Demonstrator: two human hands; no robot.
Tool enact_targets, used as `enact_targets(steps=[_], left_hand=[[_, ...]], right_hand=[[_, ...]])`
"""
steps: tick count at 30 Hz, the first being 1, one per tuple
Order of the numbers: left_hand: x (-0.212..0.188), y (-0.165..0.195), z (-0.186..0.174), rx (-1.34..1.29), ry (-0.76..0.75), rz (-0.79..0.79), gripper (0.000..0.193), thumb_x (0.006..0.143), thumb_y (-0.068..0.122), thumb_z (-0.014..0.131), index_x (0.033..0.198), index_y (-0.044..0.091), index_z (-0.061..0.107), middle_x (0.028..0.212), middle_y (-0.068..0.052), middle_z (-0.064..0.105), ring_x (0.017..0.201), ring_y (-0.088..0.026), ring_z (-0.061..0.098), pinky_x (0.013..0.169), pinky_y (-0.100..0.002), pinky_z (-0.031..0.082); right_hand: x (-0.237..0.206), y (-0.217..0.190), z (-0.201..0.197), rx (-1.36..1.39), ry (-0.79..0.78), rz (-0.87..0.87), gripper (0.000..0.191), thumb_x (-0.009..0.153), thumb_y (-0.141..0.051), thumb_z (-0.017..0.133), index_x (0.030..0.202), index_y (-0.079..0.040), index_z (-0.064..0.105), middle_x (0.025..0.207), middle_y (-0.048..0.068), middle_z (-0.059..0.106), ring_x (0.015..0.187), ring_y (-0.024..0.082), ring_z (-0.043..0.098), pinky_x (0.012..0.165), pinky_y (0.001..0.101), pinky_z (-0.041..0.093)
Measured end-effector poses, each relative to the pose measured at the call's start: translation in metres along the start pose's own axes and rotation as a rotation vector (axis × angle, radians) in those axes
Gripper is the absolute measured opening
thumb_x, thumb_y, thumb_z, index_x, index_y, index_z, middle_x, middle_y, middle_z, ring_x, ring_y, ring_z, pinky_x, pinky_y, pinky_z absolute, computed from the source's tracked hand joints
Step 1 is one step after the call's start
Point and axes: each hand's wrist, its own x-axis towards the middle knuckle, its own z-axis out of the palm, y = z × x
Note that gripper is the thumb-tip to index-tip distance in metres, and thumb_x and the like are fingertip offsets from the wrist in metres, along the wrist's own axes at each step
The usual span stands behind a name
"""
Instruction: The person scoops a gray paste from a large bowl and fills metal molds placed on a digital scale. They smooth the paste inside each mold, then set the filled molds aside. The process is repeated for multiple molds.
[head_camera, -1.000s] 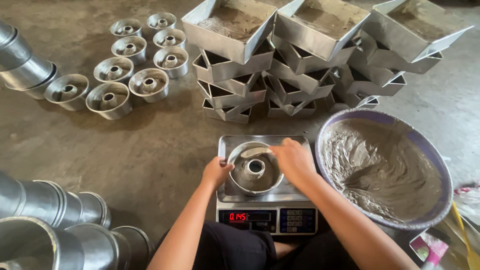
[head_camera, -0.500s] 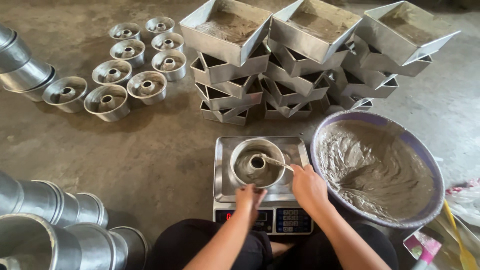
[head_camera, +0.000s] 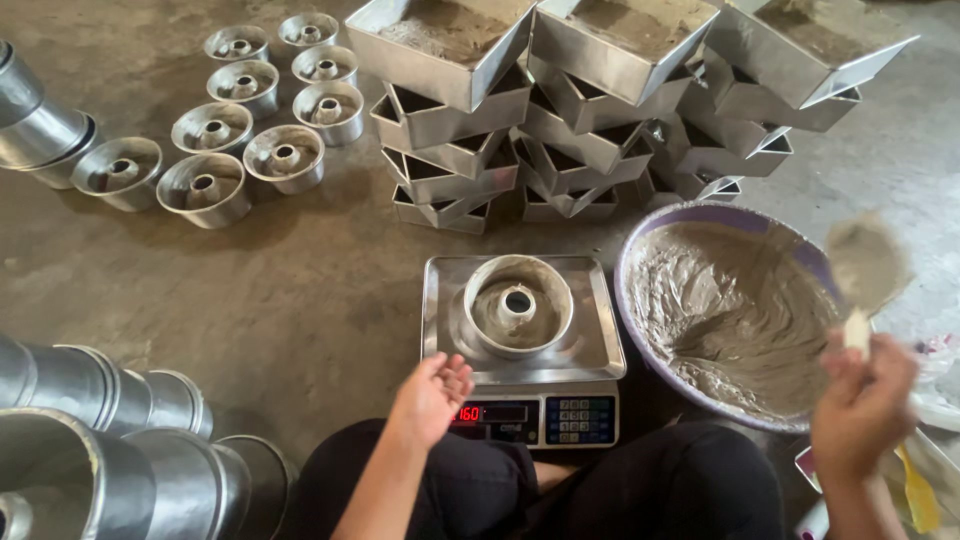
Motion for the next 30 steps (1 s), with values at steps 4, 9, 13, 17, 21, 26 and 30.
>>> enact_targets(steps=[4,9,13,17,21,26,30], left_hand=[[-0.025,0.029,0.003,0.006,0.072,0.134,0.029,0.095,0.023,0.062,0.117,0.004,0.06,0.114,-0.008,0.066,0.109,-0.025,0.064,0.093,-0.041,0.054],[-0.039,0.034,0.021,0.071,0.063,0.182,0.028,0.094,0.023,0.062,0.116,0.006,0.061,0.117,-0.008,0.065,0.108,-0.025,0.063,0.09,-0.04,0.054],[-0.039,0.026,0.028,0.127,0.041,0.192,0.025,0.094,0.023,0.064,0.115,0.009,0.062,0.115,-0.008,0.065,0.098,-0.022,0.063,0.08,-0.038,0.053],[-0.035,0.018,0.027,0.176,0.031,0.15,0.024,0.094,0.025,0.066,0.114,0.012,0.064,0.111,-0.006,0.068,0.088,-0.017,0.062,0.069,-0.031,0.049],[-0.027,0.015,0.025,0.228,0.013,0.157,0.026,0.093,0.025,0.066,0.114,0.011,0.063,0.109,-0.006,0.068,0.084,-0.017,0.062,0.063,-0.03,0.049],[-0.013,0.014,0.034,0.392,0.101,0.169,0.034,0.09,0.025,0.067,0.121,0.013,0.059,0.109,-0.003,0.064,0.078,-0.015,0.059,0.059,-0.029,0.047],[-0.003,0.016,0.045,0.554,0.154,0.204,0.042,0.088,0.024,0.069,0.126,0.012,0.057,0.109,-0.002,0.062,0.075,-0.013,0.058,0.057,-0.028,0.047]], right_hand=[[-0.031,0.064,0.011,-0.834,-0.774,0.02,0.032,0.106,-0.021,0.049,0.133,-0.025,0.065,0.108,0.006,0.078,0.094,0.026,0.077,0.082,0.0435,0.062],[-0.048,0.076,0.002,-0.785,-0.61,0.051,0.049,0.104,-0.02,0.044,0.146,-0.04,0.059,0.112,0.007,0.078,0.104,0.028,0.077,0.084,0.0451,0.06],[-0.049,0.073,-0.001,-0.968,-0.843,0.134,0.045,0.105,-0.023,0.045,0.143,-0.042,0.059,0.115,0.007,0.079,0.106,0.026,0.077,0.085,0.0432,0.06],[-0.049,0.073,-0.002,-0.872,-0.719,0.096,0.06,0.102,-0.018,0.047,0.155,-0.046,0.053,0.114,0.005,0.077,0.106,0.025,0.075,0.089,0.0445,0.059],[-0.052,0.08,-0.003,-0.912,-0.879,0.135,0.053,0.107,-0.018,0.041,0.15,-0.047,0.054,0.12,0.005,0.077,0.108,0.026,0.076,0.086,0.0434,0.06],[-0.042,0.082,-0.002,-0.869,-0.842,0.195,0.054,0.105,-0.023,0.045,0.152,-0.046,0.053,0.121,0.008,0.076,0.11,0.026,0.075,0.087,0.0426,0.059],[-0.022,0.064,0.003,-0.881,-0.943,0.356,0.045,0.103,-0.026,0.053,0.144,-0.042,0.063,0.123,0.01,0.076,0.112,0.029,0.073,0.088,0.0447,0.058]])
